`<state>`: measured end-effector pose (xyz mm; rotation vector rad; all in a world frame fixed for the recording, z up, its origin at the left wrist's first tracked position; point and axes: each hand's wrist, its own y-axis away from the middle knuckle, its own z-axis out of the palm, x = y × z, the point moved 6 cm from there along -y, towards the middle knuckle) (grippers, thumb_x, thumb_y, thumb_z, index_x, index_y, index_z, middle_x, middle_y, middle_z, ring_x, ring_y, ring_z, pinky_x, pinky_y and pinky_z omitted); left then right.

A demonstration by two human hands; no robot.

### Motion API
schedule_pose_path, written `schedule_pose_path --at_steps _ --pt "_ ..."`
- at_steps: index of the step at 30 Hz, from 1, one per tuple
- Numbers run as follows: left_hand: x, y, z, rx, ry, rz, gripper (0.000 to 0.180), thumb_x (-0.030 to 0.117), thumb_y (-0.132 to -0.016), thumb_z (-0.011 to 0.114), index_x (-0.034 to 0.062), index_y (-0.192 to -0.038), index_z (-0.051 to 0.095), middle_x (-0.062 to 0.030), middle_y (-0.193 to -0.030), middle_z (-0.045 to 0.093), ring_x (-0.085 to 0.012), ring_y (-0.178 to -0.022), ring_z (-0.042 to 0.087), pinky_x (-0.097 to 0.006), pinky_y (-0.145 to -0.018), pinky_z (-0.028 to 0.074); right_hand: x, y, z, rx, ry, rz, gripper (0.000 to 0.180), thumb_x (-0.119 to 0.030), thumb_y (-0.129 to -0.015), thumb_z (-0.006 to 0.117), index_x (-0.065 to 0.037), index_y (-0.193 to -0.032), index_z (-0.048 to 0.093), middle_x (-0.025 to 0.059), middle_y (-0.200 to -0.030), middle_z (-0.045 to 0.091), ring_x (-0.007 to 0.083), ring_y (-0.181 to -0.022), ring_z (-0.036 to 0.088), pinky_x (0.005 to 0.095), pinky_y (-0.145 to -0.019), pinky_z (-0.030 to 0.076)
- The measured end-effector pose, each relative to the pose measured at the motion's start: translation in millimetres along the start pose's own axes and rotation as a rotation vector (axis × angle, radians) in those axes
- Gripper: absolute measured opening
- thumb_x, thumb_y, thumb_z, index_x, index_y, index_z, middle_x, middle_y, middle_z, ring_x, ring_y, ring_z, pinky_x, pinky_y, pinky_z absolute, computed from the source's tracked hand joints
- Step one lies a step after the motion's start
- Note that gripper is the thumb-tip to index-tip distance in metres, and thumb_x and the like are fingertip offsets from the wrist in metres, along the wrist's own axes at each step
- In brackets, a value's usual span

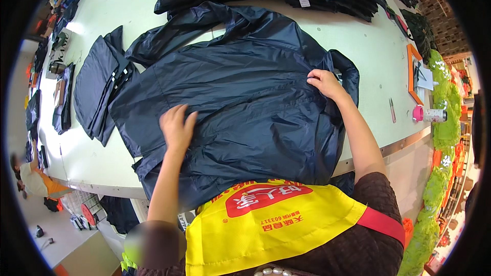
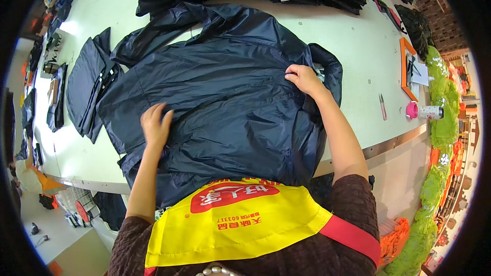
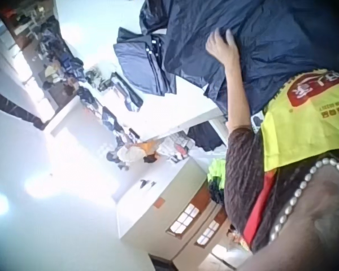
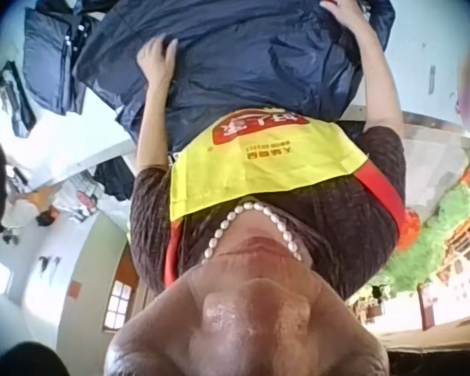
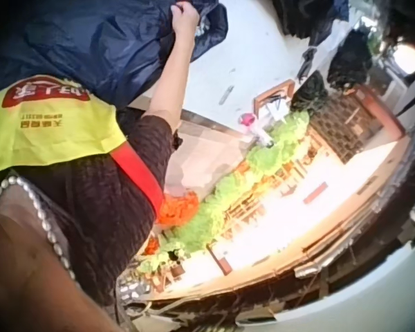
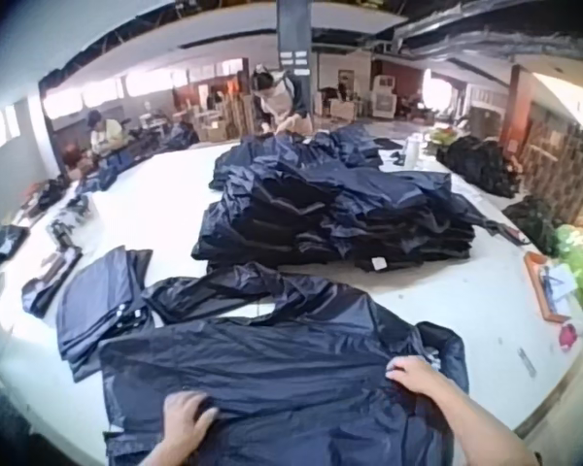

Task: The person folds a black jacket on a table, smoothing and aligning the fabric, then folds it into a compact shape and places it in a basket. The person repeats the process with another jacket, folding and stacking it with others.

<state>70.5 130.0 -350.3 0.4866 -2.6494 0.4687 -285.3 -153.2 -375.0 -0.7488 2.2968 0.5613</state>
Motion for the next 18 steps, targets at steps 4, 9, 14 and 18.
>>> schedule_pose_path --at_steps 4,9,14,18 --pt "127.2 -37.1 42.9 0.011 0.001 0.319 0.026 0.024 -0.077 0.067 0.0049 -0.094 0.066 -0.0075 -0.089 0.064 -0.0268 -0.09 0.057 -0.041 -0.083 0.041 4.4 7.5 -1.7 0.105 0.116 -0.044 0.018 -0.016 -0.078 0.065 -0.002 -0.088 0.064 0.0153 -0.081 0.065 0.0298 -0.076 0.063 0.0357 -0.071 0.048" --pt "138.7 -47.2 99.0 -0.189 0.182 0.255 0.019 0.022 -0.077 0.067 0.0048 -0.086 0.068 -0.0117 -0.086 0.064 -0.0301 -0.083 0.06 -0.038 -0.072 0.047 -15.4 25.9 7.1 0.258 0.367 -0.281 0.01 -0.011 -0.078 0.064 -0.005 -0.086 0.065 0.0123 -0.086 0.064 0.032 -0.084 0.06 0.0392 -0.074 0.048" --pt "121.8 -38.3 89.4 -0.265 0.302 0.089 0.019 0.019 -0.076 0.067 0.003 -0.086 0.069 -0.0141 -0.087 0.065 -0.0323 -0.083 0.061 -0.038 -0.073 0.049 -5.0 28.5 8.9 0.32 0.188 -0.122 0.013 -0.013 -0.077 0.065 -0.004 -0.088 0.066 0.0134 -0.085 0.065 0.032 -0.082 0.062 0.0377 -0.072 0.049" --pt "119.4 -36.1 89.3 -0.287 0.246 0.048 0.018 0.019 -0.077 0.065 0.0043 -0.087 0.07 -0.0149 -0.086 0.066 -0.0326 -0.081 0.063 -0.039 -0.072 0.05 3.9 16.8 -1.6 0.194 0.055 0.038 0.017 -0.014 -0.074 0.069 -0.002 -0.086 0.068 0.0145 -0.079 0.067 0.0261 -0.072 0.065 0.0333 -0.068 0.05"
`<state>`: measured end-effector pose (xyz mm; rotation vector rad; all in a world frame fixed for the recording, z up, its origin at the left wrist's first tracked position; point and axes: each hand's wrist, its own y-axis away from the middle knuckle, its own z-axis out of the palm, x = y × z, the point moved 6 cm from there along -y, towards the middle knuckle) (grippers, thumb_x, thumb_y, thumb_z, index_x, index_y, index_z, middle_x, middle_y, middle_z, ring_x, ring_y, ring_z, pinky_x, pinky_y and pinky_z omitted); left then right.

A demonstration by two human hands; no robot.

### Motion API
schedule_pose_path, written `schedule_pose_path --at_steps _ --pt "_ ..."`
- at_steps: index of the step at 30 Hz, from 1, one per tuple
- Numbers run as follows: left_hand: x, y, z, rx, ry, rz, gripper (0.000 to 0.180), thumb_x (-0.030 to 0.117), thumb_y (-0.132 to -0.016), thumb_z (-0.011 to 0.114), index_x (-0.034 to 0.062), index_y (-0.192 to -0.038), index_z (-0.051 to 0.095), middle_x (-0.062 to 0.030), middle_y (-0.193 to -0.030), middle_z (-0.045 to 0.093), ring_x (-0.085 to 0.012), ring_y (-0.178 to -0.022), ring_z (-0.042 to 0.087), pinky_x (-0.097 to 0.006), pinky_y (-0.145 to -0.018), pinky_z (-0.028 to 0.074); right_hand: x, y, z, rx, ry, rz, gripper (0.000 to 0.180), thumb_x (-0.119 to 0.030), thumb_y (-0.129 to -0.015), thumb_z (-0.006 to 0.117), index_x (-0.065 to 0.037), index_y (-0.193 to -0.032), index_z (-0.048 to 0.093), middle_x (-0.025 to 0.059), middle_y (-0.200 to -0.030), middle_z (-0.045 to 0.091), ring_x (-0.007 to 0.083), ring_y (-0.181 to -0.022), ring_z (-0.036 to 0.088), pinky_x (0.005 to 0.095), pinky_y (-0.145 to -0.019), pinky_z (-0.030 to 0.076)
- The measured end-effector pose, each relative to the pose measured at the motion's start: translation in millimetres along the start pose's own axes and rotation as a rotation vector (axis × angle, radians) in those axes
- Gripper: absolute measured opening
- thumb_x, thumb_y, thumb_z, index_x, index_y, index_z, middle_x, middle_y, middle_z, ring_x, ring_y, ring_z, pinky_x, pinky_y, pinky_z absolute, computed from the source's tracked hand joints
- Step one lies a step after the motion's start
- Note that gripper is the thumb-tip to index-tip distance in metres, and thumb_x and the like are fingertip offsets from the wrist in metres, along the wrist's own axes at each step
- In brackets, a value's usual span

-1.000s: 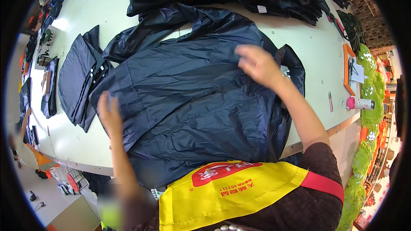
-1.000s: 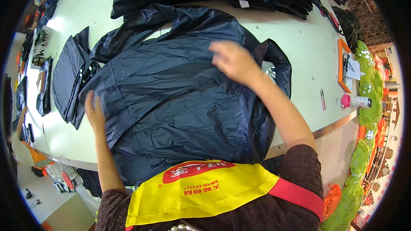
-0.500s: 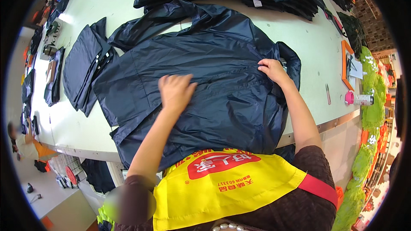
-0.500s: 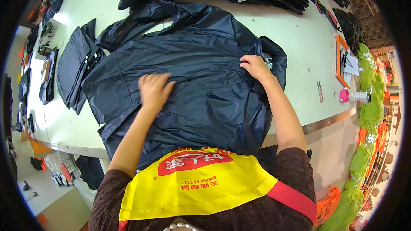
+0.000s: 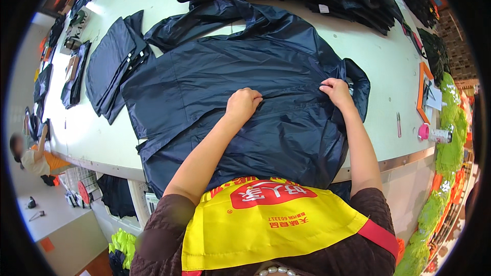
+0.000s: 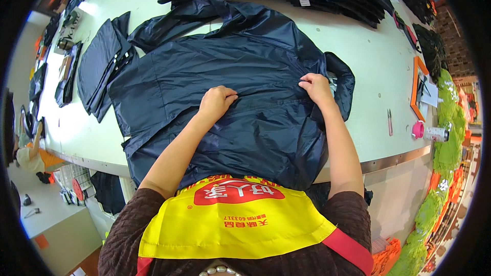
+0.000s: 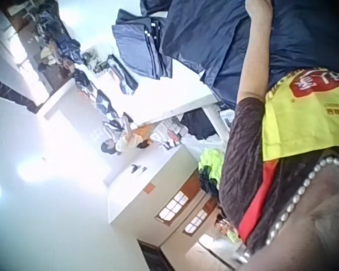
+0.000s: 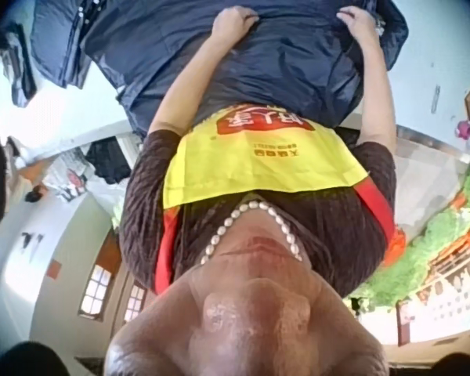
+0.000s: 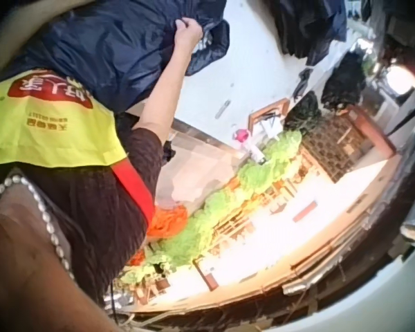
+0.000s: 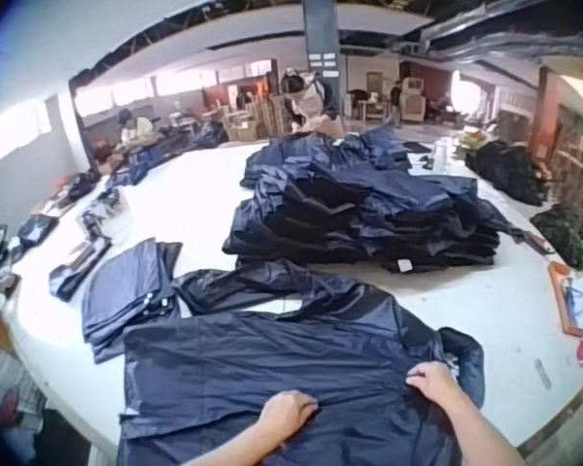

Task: The person folds a black jacket on a table, smoothing and aligning the fabric, then folds it into a compact shape and places it in a basket. The person repeats the process with another jacket, folding and stacking it with others.

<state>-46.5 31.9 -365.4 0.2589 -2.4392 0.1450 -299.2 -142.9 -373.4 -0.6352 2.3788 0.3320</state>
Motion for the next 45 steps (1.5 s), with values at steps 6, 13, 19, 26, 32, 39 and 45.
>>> schedule_pose_path --at_steps 6,13,19,26,32,39,45 --pt "-0.4 -8.2 4.4 -0.013 -0.047 -0.113 0.015 0.018 -0.075 0.068 0.0052 -0.082 0.071 -0.015 -0.076 0.066 -0.0325 -0.074 0.064 -0.039 -0.07 0.051 23.0 -20.0 4.3 -0.203 -0.106 0.269 0.015 -0.012 -0.071 0.073 -0.001 -0.08 0.066 0.0049 -0.068 0.063 0.0128 -0.059 0.057 0.0275 -0.059 0.047" --pt "-26.4 -25.7 4.9 -0.162 0.109 -0.288 0.02 0.021 -0.066 0.077 0.003 -0.073 0.069 -0.0145 -0.071 0.066 -0.0286 -0.069 0.065 -0.035 -0.066 0.05 34.5 -38.4 12.4 -0.417 -0.15 0.465 0.016 -0.009 -0.071 0.076 -0.006 -0.071 0.06 0.0005 -0.063 0.058 0.0092 -0.052 0.052 0.0231 -0.05 0.044" --pt "-34.2 -25.6 2.4 -0.256 0.094 -0.307 0.03 0.034 -0.068 0.076 0.0064 -0.077 0.069 -0.0106 -0.073 0.066 -0.0265 -0.072 0.064 -0.035 -0.067 0.049 -9.4 -48.7 6.4 -0.425 0.388 0.268 0.017 -0.013 -0.072 0.073 -0.004 -0.081 0.063 0.0088 -0.072 0.063 0.0222 -0.065 0.061 0.0337 -0.059 0.05" --pt "-40.8 61.9 -47.2 -0.002 -0.226 -0.054 0.024 0.02 -0.077 0.065 0.0106 -0.099 0.064 -0.0091 -0.098 0.065 -0.0284 -0.094 0.061 -0.039 -0.08 0.05 -182.5 18.7 136.4 -0.204 0.253 -0.514 0.031 -0.026 -0.08 0.064 -0.008 -0.105 0.062 0.0138 -0.106 0.063 0.0311 -0.099 0.059 0.0407 -0.084 0.047" --pt "-150.3 191.3 -168.8 0.262 -0.4 -0.195 0.017 0.01 -0.08 0.057 0.0061 -0.095 0.065 -0.0104 -0.095 0.065 -0.0306 -0.091 0.06 -0.038 -0.079 0.048 -285.7 64.6 221.6 -0.269 0.105 -0.861 0.017 -0.013 -0.081 0.062 -0.007 -0.097 0.062 0.0107 -0.091 0.063 0.0299 -0.092 0.059 0.0405 -0.082 0.046" --pt "-232.9 258.9 -222.4 0.428 0.178 -0.494 0.021 0.015 -0.082 0.063 0.0017 -0.097 0.067 -0.0107 -0.083 0.067 -0.017 -0.075 0.062 -0.027 -0.072 0.047 -294.1 48.9 251.0 -0.328 0.142 -0.708 0.013 -0.017 -0.084 0.057 -0.008 -0.088 0.067 0.0118 -0.087 0.063 0.0296 -0.088 0.06 0.0412 -0.075 0.049" --pt "-274.1 249.9 -222.4 0.42 0.257 -0.693 0.025 0.018 -0.078 0.069 0.0003 -0.096 0.068 -0.0076 -0.078 0.067 -0.012 -0.073 0.06 -0.025 -0.07 0.047 -292.1 33.4 254.8 -0.468 0.09 -0.316 0.021 -0.026 -0.08 0.062 -0.013 -0.095 0.069 0.0098 -0.096 0.067 0.0286 -0.091 0.062 0.0376 -0.079 0.048"
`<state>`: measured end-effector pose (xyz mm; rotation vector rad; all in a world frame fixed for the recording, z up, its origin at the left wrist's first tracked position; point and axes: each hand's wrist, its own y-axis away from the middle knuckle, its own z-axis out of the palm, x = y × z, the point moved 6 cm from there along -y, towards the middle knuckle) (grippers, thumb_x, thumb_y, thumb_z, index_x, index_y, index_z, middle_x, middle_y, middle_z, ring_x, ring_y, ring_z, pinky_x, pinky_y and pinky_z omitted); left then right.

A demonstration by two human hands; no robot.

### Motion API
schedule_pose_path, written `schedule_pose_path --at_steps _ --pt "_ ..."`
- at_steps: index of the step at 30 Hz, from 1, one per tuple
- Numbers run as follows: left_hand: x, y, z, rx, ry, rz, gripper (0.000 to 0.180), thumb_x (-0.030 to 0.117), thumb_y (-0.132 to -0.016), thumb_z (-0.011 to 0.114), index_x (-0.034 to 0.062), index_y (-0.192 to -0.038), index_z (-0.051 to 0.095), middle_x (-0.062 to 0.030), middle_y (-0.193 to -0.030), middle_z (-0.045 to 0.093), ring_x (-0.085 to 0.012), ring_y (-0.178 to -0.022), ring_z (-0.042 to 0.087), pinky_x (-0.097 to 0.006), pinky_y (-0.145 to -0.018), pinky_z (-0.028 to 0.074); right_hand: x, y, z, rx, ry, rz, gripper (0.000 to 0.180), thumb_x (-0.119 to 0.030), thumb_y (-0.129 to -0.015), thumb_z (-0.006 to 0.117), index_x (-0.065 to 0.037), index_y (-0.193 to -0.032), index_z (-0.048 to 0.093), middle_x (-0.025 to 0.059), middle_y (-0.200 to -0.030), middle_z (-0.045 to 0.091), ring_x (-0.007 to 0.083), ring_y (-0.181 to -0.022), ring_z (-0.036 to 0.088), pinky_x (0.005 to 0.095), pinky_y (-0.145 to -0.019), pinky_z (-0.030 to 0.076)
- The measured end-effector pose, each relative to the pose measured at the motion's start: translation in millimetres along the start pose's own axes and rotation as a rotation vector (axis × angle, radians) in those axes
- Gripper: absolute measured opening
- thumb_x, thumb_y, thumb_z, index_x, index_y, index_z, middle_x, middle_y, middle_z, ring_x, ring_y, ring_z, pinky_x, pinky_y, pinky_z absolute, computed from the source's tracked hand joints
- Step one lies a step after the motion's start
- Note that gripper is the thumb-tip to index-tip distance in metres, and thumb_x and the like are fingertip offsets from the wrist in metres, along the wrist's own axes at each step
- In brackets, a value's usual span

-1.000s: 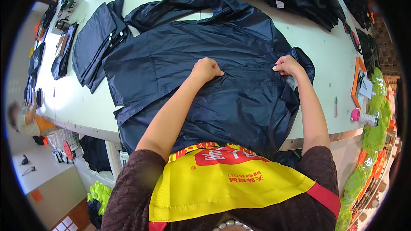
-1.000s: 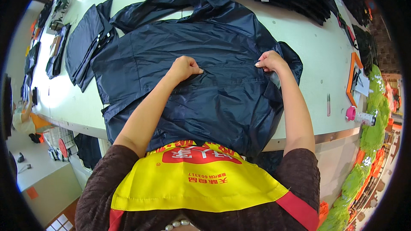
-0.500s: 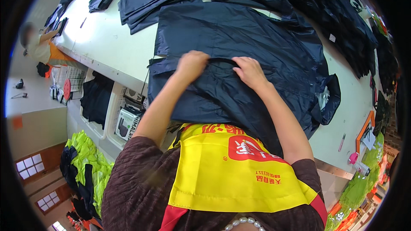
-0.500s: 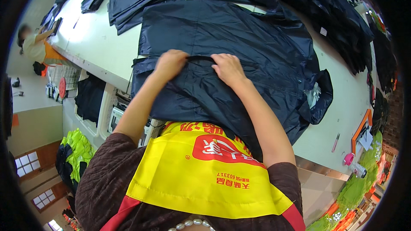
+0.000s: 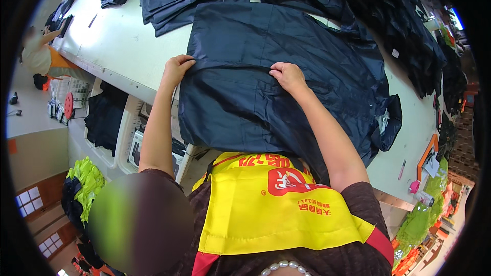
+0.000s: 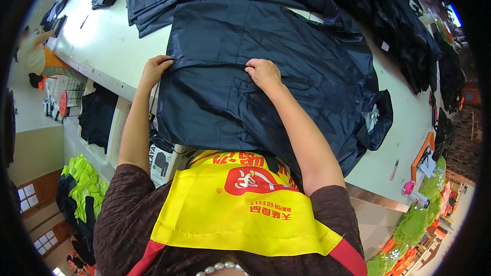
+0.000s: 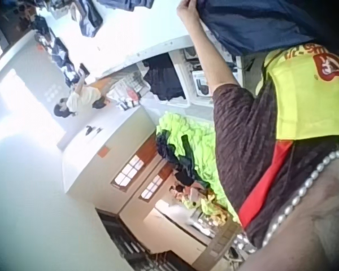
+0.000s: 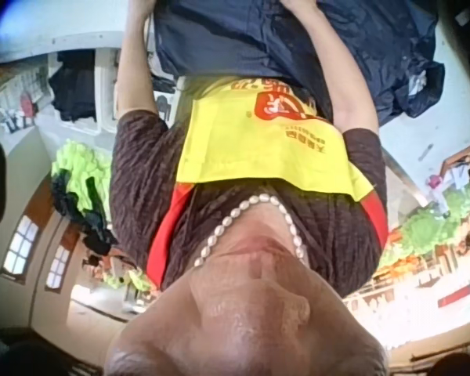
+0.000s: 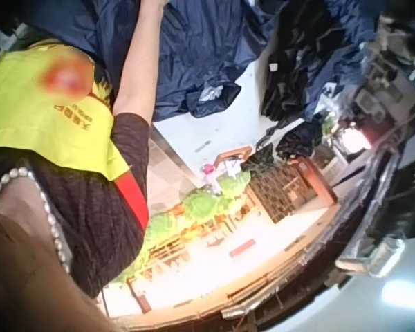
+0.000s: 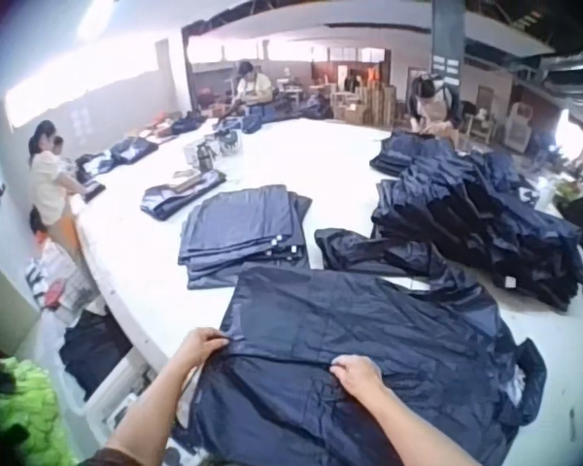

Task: The person folds a black jacket on a table, smoothing and aligning the fabric, then folds it into a compact shape and places it in a basket. The person repeats the process with another jacket, folding and stacking it with others.

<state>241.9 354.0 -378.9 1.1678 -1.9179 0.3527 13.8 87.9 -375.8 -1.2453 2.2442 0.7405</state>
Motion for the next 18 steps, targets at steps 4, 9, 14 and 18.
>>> schedule_pose_path --at_steps 4,9,14,18 --pt "15.5 0.2 3.3 0.036 -0.194 0.099 0.026 0.02 -0.078 0.067 0.0017 -0.096 0.069 -0.0148 -0.089 0.069 -0.0232 -0.081 0.066 -0.03 -0.076 0.049 6.4 -4.0 -0.9 -0.005 -0.031 0.034 0.023 -0.026 -0.078 0.063 -0.015 -0.098 0.069 0.0083 -0.096 0.067 0.0271 -0.094 0.062 0.038 -0.08 0.048" --pt "3.1 -10.8 4.3 -0.198 -0.144 0.083 0.03 0.016 -0.078 0.066 -0.0009 -0.103 0.066 -0.0115 -0.087 0.068 -0.0184 -0.076 0.063 -0.029 -0.073 0.049 2.4 -4.2 -2.8 -0.049 -0.016 0.074 0.024 -0.028 -0.078 0.063 -0.016 -0.098 0.069 0.0063 -0.095 0.068 0.0251 -0.095 0.062 0.0374 -0.081 0.047" --pt "-8.7 -21.9 -3.8 -0.256 -0.062 -0.043 0.028 0.009 -0.076 0.068 -0.0057 -0.1 0.065 -0.0059 -0.077 0.063 -0.012 -0.065 0.055 -0.025 -0.06 0.046 -2.0 -10.4 -2.4 -0.078 -0.027 0.173 0.015 -0.023 -0.075 0.067 -0.015 -0.088 0.07 0.0057 -0.091 0.068 0.0254 -0.093 0.063 0.0378 -0.076 0.048" --pt "-17.8 -32.2 -6.4 -0.308 0.137 -0.268 0.025 0.01 -0.077 0.07 -0.0048 -0.096 0.065 -0.0045 -0.074 0.062 -0.0123 -0.064 0.058 -0.024 -0.062 0.051 -5.5 -16.1 -6.6 -0.122 0.05 0.197 0.012 -0.021 -0.073 0.071 -0.014 -0.083 0.069 0.0055 -0.09 0.068 0.0249 -0.093 0.063 0.0375 -0.075 0.049"
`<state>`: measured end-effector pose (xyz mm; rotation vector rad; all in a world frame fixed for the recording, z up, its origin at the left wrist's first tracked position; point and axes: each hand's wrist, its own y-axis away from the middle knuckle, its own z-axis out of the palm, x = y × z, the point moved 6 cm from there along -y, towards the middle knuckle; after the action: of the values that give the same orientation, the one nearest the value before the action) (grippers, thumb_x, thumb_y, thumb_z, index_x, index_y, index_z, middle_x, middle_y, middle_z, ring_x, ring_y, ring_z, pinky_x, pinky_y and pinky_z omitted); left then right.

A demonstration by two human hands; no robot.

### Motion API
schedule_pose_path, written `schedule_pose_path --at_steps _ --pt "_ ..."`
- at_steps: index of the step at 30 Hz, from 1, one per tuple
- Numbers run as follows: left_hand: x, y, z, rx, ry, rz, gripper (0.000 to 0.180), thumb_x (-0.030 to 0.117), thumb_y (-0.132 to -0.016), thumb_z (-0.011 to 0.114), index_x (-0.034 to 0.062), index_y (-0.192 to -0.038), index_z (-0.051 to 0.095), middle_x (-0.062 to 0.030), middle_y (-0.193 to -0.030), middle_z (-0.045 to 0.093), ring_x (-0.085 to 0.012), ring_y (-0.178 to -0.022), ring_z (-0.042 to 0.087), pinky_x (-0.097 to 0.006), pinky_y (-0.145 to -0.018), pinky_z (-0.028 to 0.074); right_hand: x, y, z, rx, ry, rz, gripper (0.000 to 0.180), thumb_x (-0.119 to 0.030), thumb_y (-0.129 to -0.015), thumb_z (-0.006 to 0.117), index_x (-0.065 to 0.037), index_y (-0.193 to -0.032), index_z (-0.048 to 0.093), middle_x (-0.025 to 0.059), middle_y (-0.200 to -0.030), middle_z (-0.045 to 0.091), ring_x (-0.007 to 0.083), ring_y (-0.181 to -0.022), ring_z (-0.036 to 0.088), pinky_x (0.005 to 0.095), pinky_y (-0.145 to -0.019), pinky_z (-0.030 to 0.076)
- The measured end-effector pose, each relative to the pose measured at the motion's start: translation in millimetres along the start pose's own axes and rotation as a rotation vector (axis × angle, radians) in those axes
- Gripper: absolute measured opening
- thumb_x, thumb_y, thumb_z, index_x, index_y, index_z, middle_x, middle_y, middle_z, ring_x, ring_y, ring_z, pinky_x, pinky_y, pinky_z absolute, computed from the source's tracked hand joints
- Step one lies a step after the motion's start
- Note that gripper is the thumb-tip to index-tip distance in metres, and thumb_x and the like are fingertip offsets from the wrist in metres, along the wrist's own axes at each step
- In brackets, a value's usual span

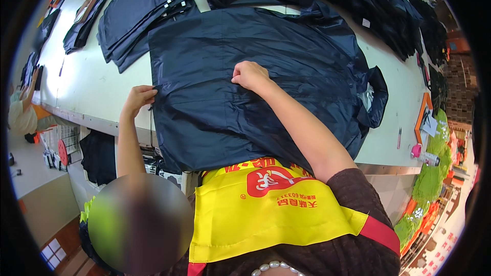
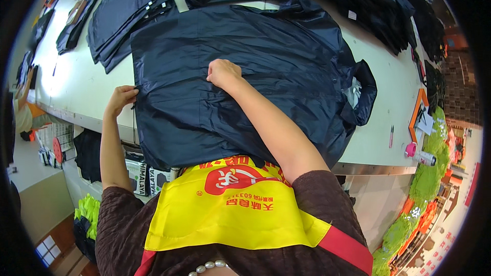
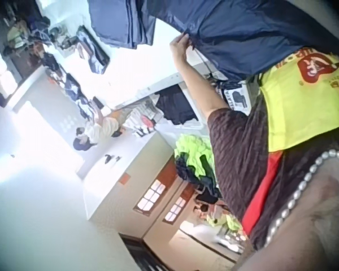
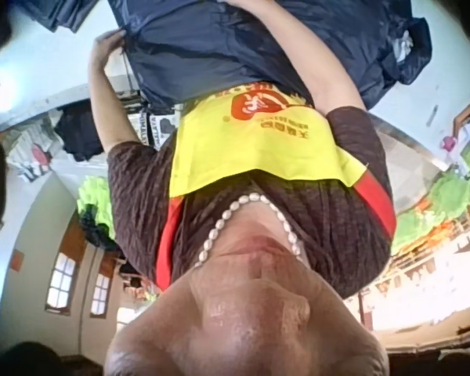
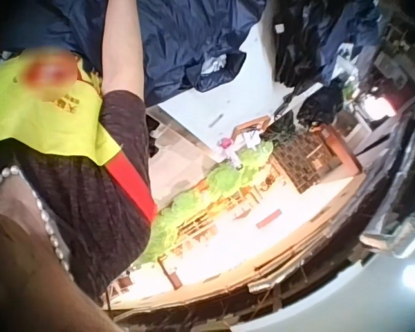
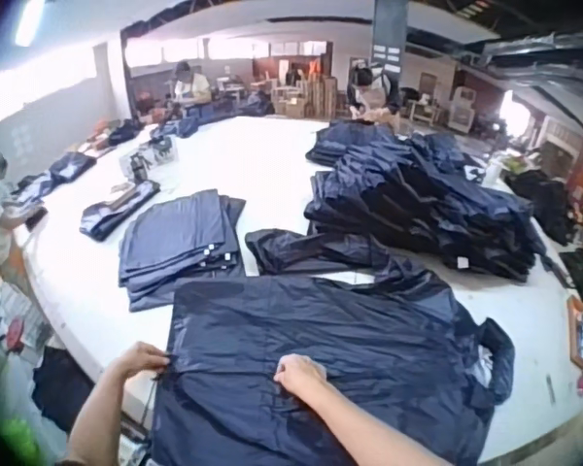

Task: The person folds a black jacket on a table, smoothing and aligning the fabric, then folds it into a compact shape and places it in a basket. The person repeats the process with another jacket, folding and stacking it with others.

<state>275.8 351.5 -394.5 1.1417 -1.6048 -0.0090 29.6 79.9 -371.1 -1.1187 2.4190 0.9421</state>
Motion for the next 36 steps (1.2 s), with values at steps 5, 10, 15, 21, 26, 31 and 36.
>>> schedule_pose_path --at_steps 5,10,15,21,26,31,36 --pt "4.6 -3.2 3.1 0.04 -0.086 -0.071 0.024 0.011 -0.076 0.071 -0.003 -0.095 0.065 -0.0041 -0.072 0.061 -0.0123 -0.062 0.059 -0.024 -0.06 0.053 -0.2 -2.7 0.3 -0.028 -0.011 0.031 0.011 -0.019 -0.073 0.072 -0.013 -0.082 0.069 0.0054 -0.092 0.068 0.025 -0.093 0.063 0.0369 -0.075 0.049" --pt "-1.0 -5.3 0.2 0.09 -0.155 -0.112 0.018 0.012 -0.075 0.073 0.0005 -0.086 0.065 -0.003 -0.07 0.061 -0.0117 -0.058 0.058 -0.024 -0.057 0.052 1.3 -12.3 8.3 -0.097 0.012 0.04 0.02 -0.02 -0.075 0.073 -0.01 -0.092 0.07 0.0109 -0.102 0.066 0.0289 -0.1 0.062 0.0371 -0.081 0.05" --pt "7.4 -10.6 -1.5 0.05 -0.181 -0.173 0.019 0.015 -0.073 0.076 0.0038 -0.08 0.062 -0.0023 -0.07 0.061 -0.0112 -0.057 0.058 -0.023 -0.057 0.052 9.0 -36.6 20.3 -0.099 0.098 0.071 0.016 -0.019 -0.068 0.076 -0.009 -0.077 0.068 0.0105 -0.085 0.067 0.027 -0.087 0.064 0.0364 -0.077 0.05" --pt "2.0 -16.3 7.0 0.046 -0.073 -0.182 0.017 0.015 -0.074 0.075 0.0077 -0.081 0.062 0.0009 -0.069 0.058 -0.0096 -0.059 0.057 -0.022 -0.058 0.052 22.7 3.9 7.2 0.112 -0.243 -0.331 0.036 -0.028 -0.073 0.071 -0.006 -0.101 0.066 0.013 -0.098 0.066 0.028 -0.095 0.062 0.036 -0.084 0.048" --pt "-26.0 0.3 -0.7 0.303 -0.211 0.21 0.032 0.024 -0.079 0.071 0.0022 -0.1 0.063 -0.0071 -0.085 0.062 -0.0153 -0.077 0.059 -0.027 -0.07 0.048 121.2 144.7 -81.1 0.645 -0.262 -0.244 0.028 -0.025 -0.081 0.063 -0.007 -0.102 0.066 0.0125 -0.099 0.066 0.025 -0.089 0.063 0.0322 -0.08 0.049" --pt "29.3 124.4 87.8 0.385 -0.419 0.512 0.032 0.028 -0.078 0.072 0.0029 -0.095 0.063 -0.0095 -0.091 0.062 -0.0223 -0.084 0.059 -0.032 -0.076 0.046 280.6 343.1 -102.7 1.193 0.199 0.346 0.044 -0.036 -0.083 0.063 0.0 -0.109 0.061 0.0181 -0.105 0.063 0.031 -0.101 0.058 0.0374 -0.088 0.044" --pt "35.8 231.0 198.5 -0.008 -0.876 0.962 0.047 0.032 -0.059 0.079 0.0067 -0.093 0.059 -0.01 -0.092 0.058 -0.029 -0.093 0.053 -0.039 -0.081 0.041 281.8 353.0 -38.3 0.767 -0.152 0.751 0.088 -0.063 -0.075 0.058 0.006 -0.127 0.044 0.0269 -0.116 0.055 0.0369 -0.109 0.054 0.0407 -0.093 0.041"
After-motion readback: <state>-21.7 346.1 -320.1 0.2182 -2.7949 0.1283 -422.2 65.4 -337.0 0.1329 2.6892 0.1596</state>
